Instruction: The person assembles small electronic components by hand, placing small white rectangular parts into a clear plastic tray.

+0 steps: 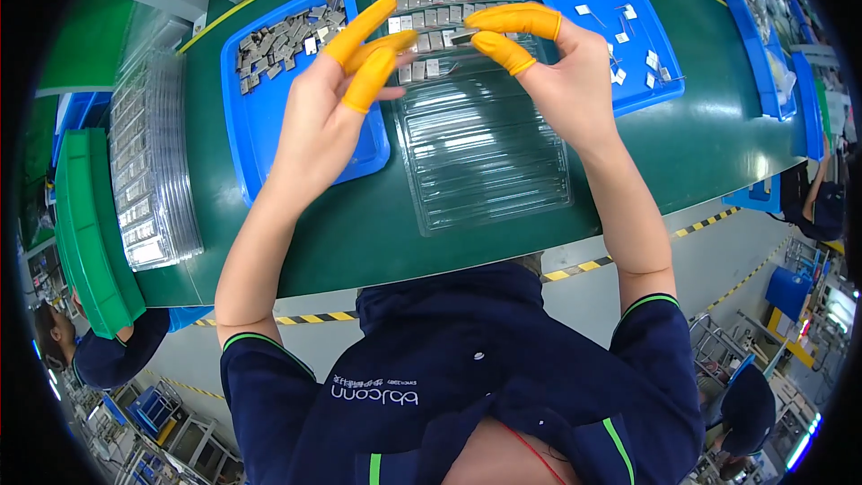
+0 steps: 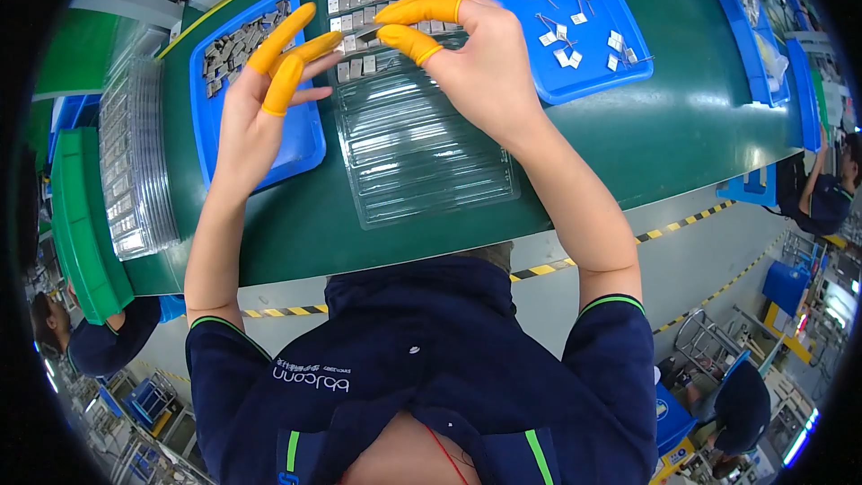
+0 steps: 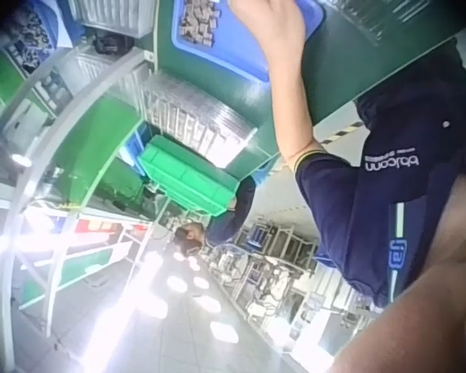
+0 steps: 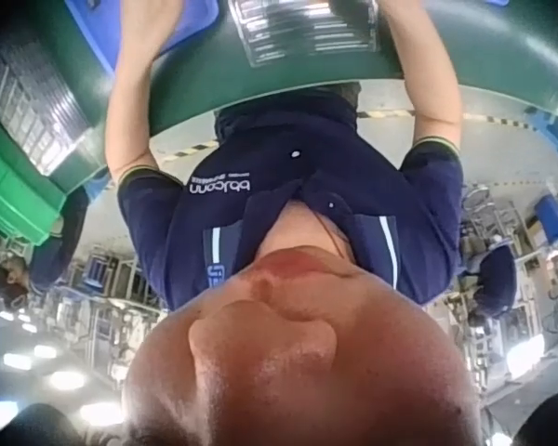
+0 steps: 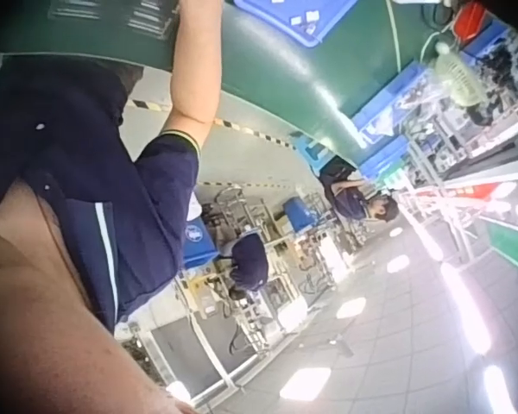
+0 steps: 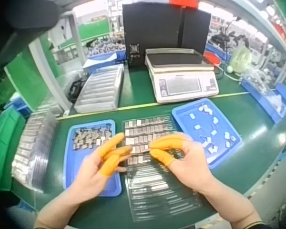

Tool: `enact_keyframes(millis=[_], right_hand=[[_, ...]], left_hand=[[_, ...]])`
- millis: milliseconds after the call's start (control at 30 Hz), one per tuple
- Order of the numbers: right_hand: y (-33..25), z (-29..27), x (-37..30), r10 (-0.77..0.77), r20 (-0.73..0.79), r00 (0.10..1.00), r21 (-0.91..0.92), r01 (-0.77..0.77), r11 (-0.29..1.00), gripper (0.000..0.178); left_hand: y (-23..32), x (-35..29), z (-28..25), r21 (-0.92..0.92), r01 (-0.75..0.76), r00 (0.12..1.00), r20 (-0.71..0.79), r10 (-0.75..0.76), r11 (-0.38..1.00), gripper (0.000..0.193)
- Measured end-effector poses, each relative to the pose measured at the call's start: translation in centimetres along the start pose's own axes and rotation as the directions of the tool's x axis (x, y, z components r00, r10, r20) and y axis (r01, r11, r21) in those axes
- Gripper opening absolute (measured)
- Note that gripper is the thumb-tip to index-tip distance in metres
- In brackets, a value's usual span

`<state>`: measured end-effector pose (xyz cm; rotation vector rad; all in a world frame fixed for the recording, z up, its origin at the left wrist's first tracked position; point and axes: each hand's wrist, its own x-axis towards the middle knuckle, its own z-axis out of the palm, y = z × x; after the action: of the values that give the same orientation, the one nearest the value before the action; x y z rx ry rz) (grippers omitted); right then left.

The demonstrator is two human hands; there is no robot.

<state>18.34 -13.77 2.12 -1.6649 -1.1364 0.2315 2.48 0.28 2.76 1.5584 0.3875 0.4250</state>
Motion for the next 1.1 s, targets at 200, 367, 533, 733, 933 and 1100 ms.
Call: enact_keyframes(millis=[200,367,533,733,933,1100], right_hand=[[1.2,2.2,-0.9,-0.424,0.121,0.897,-0.598,0.407,0.691,0.014],[1.8,2.3,-0.9,-0.387,0.135,0.912,-0.632,0.38,0.676,0.015],[2.0,2.6,-1.1,-0.336,0.188,0.923,-0.633,0.376,0.677,0.015],[1.6,2.6,-1.1,-0.289,0.176,0.941,-0.542,0.338,0.769,0.016],[1.7,2.2,-1.0,-0.325,0.124,0.938,-0.511,0.341,0.789,0.014],[3.2,-3.3,1.3,-0.1,-0.217,0.971,-0.599,-0.052,0.799,0.017]], left_hand=[[-0.8,-1.7,0.8,0.834,-0.396,0.918,0.376,0.128,0.385,0.044],[-1.9,-1.9,0.7,0.85,-0.399,0.916,0.383,0.118,0.345,0.051],[-2.4,-1.9,0.9,0.856,-0.425,0.903,0.378,0.203,0.295,0.051],[-2.4,-1.9,0.8,0.862,-0.403,0.915,0.376,0.146,0.308,0.052],[0.0,-1.8,0.2,0.869,-0.338,0.94,0.292,0.176,0.361,0.046],[-0.1,-1.6,-4.2,0.833,-0.085,0.967,-0.062,0.245,0.547,0.027]])
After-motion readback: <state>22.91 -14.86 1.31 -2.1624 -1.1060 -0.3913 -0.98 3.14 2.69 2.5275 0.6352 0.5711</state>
